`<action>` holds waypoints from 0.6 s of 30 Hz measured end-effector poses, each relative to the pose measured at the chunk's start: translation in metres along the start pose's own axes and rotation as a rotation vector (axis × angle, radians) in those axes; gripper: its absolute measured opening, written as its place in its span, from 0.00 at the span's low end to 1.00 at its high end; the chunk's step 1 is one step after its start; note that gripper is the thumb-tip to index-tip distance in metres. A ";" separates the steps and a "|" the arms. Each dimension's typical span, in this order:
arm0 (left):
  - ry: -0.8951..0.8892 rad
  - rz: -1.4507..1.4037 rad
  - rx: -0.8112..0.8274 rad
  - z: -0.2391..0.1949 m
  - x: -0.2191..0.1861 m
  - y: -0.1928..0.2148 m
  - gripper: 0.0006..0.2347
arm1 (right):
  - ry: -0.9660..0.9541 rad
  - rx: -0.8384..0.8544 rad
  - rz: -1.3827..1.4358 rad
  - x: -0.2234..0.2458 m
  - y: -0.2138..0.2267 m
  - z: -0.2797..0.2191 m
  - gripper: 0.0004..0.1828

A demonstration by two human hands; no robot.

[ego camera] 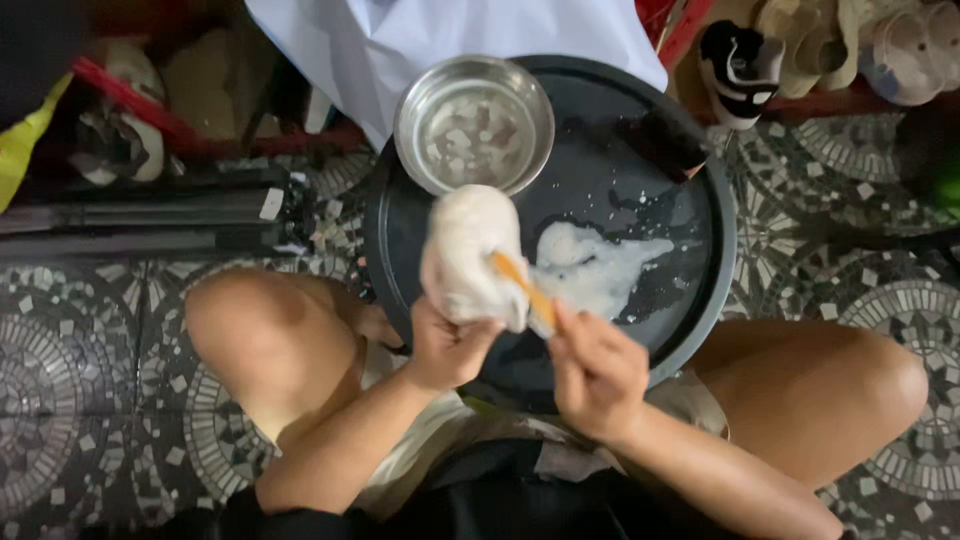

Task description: The person sits cross-legged on the floor and scrubs a white sneaker using a toothbrush and soapy water. They repeatedly dip the brush into a metal bowl of water and scrub various parts of the shoe, including the sole and upper, over a black tray.

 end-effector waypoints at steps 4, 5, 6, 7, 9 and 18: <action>-0.159 0.194 -0.038 0.002 -0.004 -0.009 0.18 | 0.073 -0.072 0.024 -0.008 0.010 0.003 0.22; -0.165 0.191 -0.035 0.008 -0.007 -0.012 0.18 | 0.079 -0.076 0.022 -0.008 0.008 -0.002 0.22; -0.184 0.247 -0.038 0.011 -0.011 -0.014 0.21 | 0.053 -0.072 0.038 -0.008 0.005 -0.006 0.21; -0.202 0.303 -0.042 0.015 -0.015 -0.015 0.25 | 0.027 -0.067 0.054 -0.010 0.002 -0.011 0.21; -0.214 0.359 -0.046 0.017 -0.019 -0.017 0.29 | 0.046 -0.079 0.046 -0.008 0.005 0.000 0.20; -0.234 0.533 0.041 0.015 -0.011 -0.013 0.34 | 0.075 -0.154 -0.032 -0.008 0.014 0.004 0.18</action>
Point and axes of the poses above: each hand's wrist, its own z-axis towards the middle knuckle, its own y-axis out of the back of the hand, x = y × z, the point moved 4 cm from there along z, towards the middle knuckle, and after that the axes turned 14 degrees about -y, right-handed, at the moved point
